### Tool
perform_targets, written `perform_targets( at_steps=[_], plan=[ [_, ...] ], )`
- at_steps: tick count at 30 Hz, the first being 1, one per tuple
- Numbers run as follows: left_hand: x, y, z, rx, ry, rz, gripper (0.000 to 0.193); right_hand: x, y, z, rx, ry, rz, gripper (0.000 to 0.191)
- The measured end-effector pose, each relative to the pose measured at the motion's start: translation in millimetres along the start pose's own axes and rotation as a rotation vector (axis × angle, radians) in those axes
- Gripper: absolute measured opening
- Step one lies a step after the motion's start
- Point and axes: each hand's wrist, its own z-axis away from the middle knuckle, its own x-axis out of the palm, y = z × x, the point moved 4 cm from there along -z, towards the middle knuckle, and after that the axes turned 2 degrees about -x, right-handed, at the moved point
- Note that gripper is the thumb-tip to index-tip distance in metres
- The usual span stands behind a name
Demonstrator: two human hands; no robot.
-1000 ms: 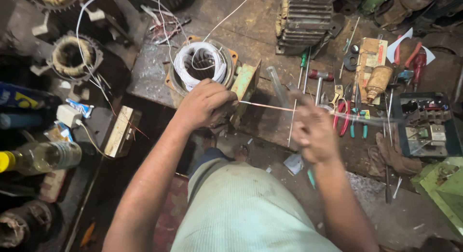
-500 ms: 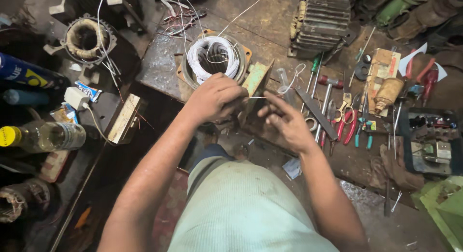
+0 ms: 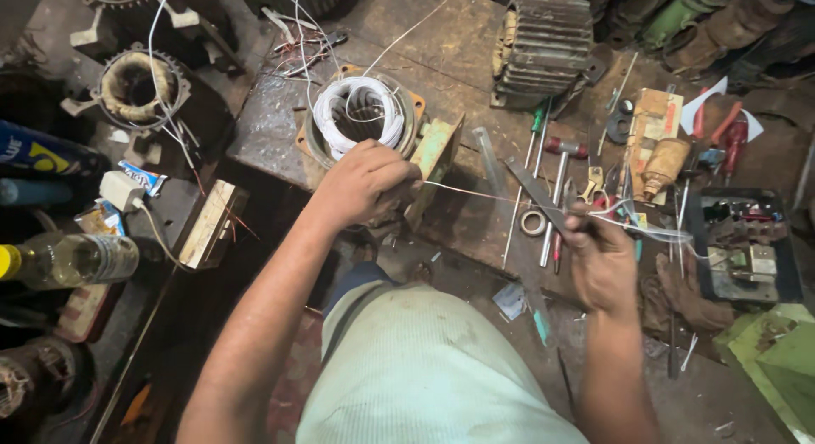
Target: The person is repairing an electrical motor. They strip the insulation from wires using a knife and pliers, then insert the wires into the motor housing. Another person assists by holding the motor housing steady.
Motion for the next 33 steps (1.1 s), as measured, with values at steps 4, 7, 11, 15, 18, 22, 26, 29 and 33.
perform_targets(
  at_steps=[4,7,11,15,18,22,26,29,33],
  plan=[
    [-14.3,14.0,6.6,-0.013,0.106,-0.035,0.031,-39.4,13.6,9.9,0.285,0.004,0.524,0.052],
    [-34.0,24.6,32.3,-0.037,0.307,-0.113,0.036,-45.9,30.1,17.4,0.258,-0.092,1.009,0.058],
    [-47.9,18.9,69.8,-0.339,0.496,-0.104,0.027,-40.9,50.3,5.0,0.02,-0.186,1.262,0.057],
    [-52.6,9.7,80.3,-0.433,0.429,-0.094,0.028,-28.0,28.8,-30.2,-0.072,-0.121,1.479,0.049],
    [-55.0,8.0,76.0,-0.468,0.388,-0.144,0.034,-6.2,-34.1,-32.7,0.05,-0.13,1.653,0.043],
    [-53.2,11.6,63.8,-0.493,0.365,-0.173,0.041,57.5,-124.4,-4.9,0.085,-0.091,1.624,0.028],
    [-53.0,3.9,38.3,-0.48,0.321,-0.237,0.05,149.7,-156.6,-7.3,-0.281,-0.067,1.472,0.018],
    [-61.0,-13.6,12.3,-0.362,0.22,-0.364,0.052,209.1,-143.4,-23.6,-0.478,-0.235,1.447,0.022],
    [-58.9,-51.6,-25.9,-0.299,-0.033,-0.202,0.038,256.4,-117.9,-24.8,-0.507,-0.38,1.426,0.022]
  ],
)
